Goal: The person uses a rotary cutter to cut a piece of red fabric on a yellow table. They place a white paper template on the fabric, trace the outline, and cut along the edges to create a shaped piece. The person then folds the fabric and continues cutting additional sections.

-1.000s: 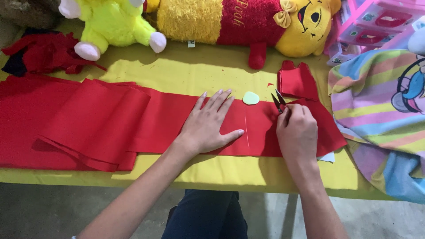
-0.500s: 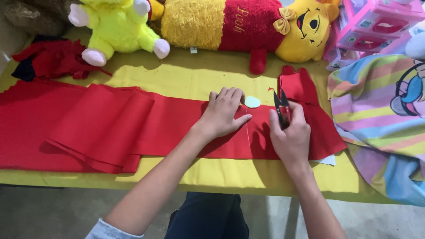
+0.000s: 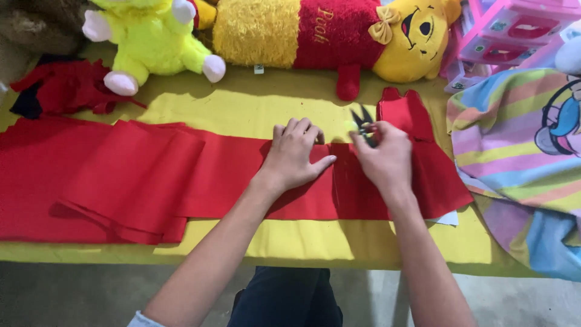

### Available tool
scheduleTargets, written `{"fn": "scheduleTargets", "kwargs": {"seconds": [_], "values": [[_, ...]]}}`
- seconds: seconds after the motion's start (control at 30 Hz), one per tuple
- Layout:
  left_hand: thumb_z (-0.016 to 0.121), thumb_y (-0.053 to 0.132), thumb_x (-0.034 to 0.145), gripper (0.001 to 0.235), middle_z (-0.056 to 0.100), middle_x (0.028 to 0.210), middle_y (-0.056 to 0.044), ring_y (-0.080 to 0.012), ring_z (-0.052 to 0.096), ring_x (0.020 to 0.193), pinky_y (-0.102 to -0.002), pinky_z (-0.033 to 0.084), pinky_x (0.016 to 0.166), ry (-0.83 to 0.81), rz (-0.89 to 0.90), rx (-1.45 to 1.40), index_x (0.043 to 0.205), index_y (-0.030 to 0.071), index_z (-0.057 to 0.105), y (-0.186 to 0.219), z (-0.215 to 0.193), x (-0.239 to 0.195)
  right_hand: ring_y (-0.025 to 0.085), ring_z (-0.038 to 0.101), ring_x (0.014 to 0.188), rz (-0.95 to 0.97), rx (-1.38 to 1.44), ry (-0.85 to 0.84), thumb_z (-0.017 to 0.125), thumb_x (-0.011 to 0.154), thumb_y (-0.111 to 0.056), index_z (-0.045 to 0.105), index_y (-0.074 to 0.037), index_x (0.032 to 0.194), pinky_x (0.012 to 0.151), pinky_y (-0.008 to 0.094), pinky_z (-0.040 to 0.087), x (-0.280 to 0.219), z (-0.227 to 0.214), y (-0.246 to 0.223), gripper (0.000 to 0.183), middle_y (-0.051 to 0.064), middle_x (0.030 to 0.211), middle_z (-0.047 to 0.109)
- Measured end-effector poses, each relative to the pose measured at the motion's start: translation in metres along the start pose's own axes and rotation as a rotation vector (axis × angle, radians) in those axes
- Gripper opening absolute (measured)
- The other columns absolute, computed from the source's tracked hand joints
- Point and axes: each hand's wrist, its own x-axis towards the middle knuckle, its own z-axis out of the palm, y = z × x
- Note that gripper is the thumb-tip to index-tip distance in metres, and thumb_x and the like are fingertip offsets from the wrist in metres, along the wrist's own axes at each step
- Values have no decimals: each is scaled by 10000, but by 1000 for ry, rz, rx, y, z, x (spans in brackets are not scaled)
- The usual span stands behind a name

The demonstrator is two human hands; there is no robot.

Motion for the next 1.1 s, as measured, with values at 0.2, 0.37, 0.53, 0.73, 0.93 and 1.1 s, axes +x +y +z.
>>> {"fn": "scheduleTargets", "kwargs": {"seconds": [0.2,0.37,0.53,0.73,0.93,1.1], "values": [[693,186,897,173,642,993,-30,-212,558,902,-365,356,845,97,81,-79,1024,125,592,3,-6,-4,196,616,687,-132,-6,249,806,1004,-220,730,64,1114,588,319,494,-25,-71,22,314,135,884,714],[756,316,836,395,610,1102,-58,-231,561,1008,-381,371,902,125,106,16,1163,127,638,7,-2,-3,131,462,602,97,95,250,773,1038,-174,687,30,984,562,286,415,-28,-95,73,228,33,766,597],[757,380,869,340,594,1035,-64,-233,537,970,-386,347,875,133,104,33,1064,108,691,3,5,-6,99,427,607,223,224,194,746,1029,-203,667,6,925,552,249,394,-23,-96,88,247,9,771,577],[697,265,929,197,587,1045,-39,-228,526,973,-383,346,882,138,124,15,1052,123,638,7,-1,-10,358,599,589,174,-241,232,806,944,-268,704,97,944,641,458,510,-16,-90,106,379,176,753,692],[678,134,954,123,671,809,9,-157,484,573,-309,285,851,128,126,-284,1013,118,571,16,-22,-12,428,639,585,-15,-335,365,750,1008,-127,695,65,922,626,494,526,-34,-83,75,218,236,789,704],[657,74,924,139,615,628,81,-104,466,522,-250,300,915,130,105,-470,1005,187,659,12,-26,-12,484,670,725,-23,-266,287,631,1116,-190,623,107,1023,688,543,513,-41,-84,61,311,288,898,704]]}}
